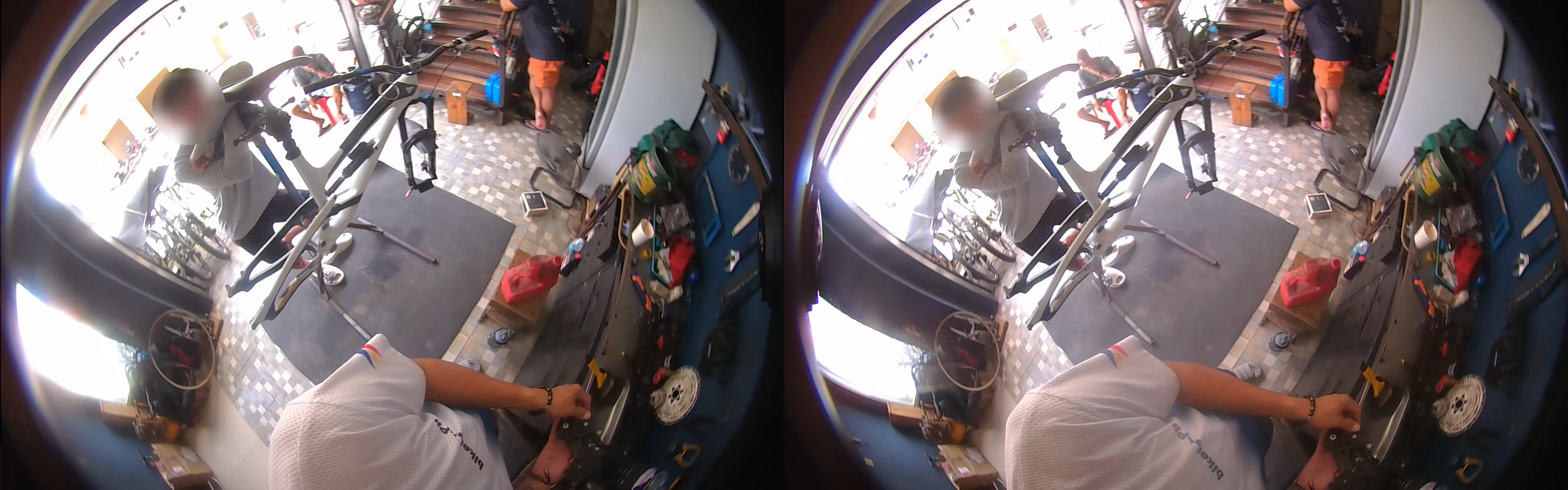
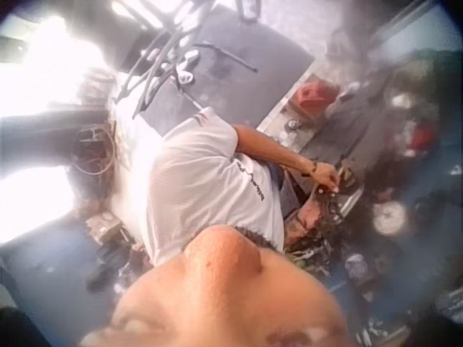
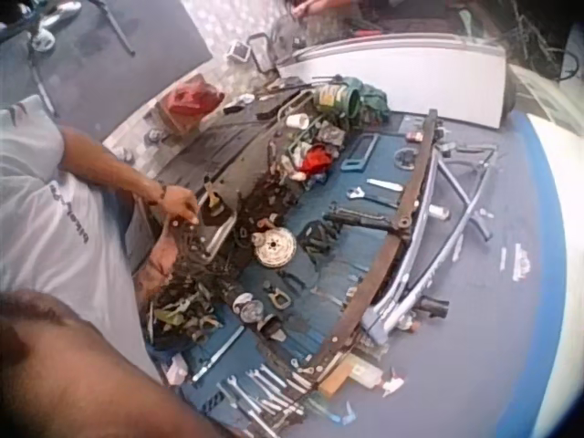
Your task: The person scrubs a bicycle crankset and chainring with a yellow brush and a green pick tool in a metal tray. They repeatedly rotate the crankset to access different areas and use the pick to clean between teeth and around the chainring bolts.
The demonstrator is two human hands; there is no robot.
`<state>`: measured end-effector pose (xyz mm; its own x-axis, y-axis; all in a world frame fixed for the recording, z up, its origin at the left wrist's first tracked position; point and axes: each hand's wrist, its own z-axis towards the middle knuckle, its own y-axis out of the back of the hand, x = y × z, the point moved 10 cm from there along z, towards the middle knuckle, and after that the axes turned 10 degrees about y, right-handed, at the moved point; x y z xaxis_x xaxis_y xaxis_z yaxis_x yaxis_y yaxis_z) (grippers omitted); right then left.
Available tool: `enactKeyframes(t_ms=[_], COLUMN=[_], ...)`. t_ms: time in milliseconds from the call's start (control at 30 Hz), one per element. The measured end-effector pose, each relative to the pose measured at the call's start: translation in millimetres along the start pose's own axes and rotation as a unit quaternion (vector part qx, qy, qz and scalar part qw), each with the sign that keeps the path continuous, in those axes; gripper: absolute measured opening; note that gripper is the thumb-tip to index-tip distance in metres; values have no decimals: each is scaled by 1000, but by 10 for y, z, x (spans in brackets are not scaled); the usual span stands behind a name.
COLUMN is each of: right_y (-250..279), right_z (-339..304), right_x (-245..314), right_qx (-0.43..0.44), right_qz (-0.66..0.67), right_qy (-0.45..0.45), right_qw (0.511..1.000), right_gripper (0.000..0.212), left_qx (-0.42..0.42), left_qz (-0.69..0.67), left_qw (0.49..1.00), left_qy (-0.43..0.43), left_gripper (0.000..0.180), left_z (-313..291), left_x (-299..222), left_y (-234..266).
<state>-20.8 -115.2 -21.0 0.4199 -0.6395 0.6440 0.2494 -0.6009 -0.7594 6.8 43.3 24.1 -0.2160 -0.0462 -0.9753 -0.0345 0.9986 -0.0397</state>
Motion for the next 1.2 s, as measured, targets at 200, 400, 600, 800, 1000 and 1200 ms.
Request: enactKeyframes(t_ms=[200, 400, 600, 800, 1000, 1200], right_y=[46, 671, 1645, 2055, 933, 1890], right_z=[509, 685, 558, 632, 1091, 1764], right_x=[25, 669, 1623, 1985, 1764, 1988], right_qx=[-46, -142, -366, -149, -170, 16], right_qz=[-59, -121, -129, -474, -614, -710], right_qy=[-61, -49, 26, -154, 277, 123], right_qw=[995, 981, 921, 854, 719, 693], right_gripper=[74, 72, 71, 47, 66, 75], left_qx=[-19, -4, 23, 13, 20, -46], left_qz=[34, 129, 204, 305, 371, 438], left_qw=[999, 990, 978, 947, 911, 848], left_qy=[11, -63, -42, -101, -179, -296], left_gripper=[42, 42, 42, 44, 44, 38], left_z=[654, 1064, 1336, 1658, 1922, 1892], left_x=[-241, -610, -818, -1011, -888, -1094], left_y=[220, -152, -604, -1002, -1299, -1395])
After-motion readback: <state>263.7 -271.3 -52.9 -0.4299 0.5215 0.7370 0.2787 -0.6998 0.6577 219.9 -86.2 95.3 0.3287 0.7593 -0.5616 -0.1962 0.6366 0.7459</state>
